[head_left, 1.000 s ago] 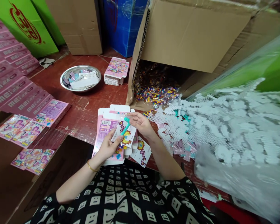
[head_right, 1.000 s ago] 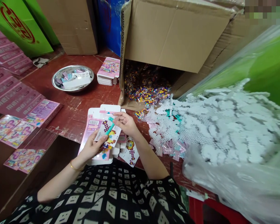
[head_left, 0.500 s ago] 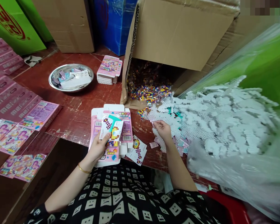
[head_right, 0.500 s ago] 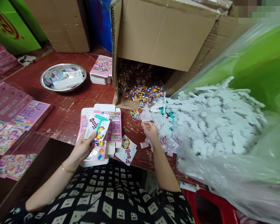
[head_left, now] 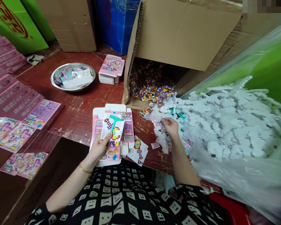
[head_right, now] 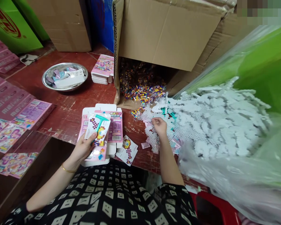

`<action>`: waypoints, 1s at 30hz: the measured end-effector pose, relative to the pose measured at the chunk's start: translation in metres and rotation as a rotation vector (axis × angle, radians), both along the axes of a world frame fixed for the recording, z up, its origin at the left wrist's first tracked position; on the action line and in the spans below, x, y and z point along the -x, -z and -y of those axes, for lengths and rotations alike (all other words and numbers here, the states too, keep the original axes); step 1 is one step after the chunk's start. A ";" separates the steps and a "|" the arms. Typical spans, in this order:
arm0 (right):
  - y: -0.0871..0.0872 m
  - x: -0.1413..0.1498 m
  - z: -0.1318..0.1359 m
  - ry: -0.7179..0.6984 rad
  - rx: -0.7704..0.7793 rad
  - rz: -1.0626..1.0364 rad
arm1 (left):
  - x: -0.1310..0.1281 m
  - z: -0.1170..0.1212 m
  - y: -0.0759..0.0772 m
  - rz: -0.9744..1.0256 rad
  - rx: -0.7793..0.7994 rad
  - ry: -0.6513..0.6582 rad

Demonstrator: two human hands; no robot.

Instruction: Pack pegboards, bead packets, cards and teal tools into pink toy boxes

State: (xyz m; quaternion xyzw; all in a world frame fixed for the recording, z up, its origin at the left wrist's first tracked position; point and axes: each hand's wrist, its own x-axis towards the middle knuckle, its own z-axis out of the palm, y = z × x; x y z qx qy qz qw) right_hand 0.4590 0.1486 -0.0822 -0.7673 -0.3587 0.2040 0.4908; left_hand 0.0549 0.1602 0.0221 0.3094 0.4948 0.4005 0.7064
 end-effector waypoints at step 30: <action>0.015 -0.027 -0.009 -0.296 0.122 0.775 | 0.015 0.021 0.017 -0.336 -1.222 0.009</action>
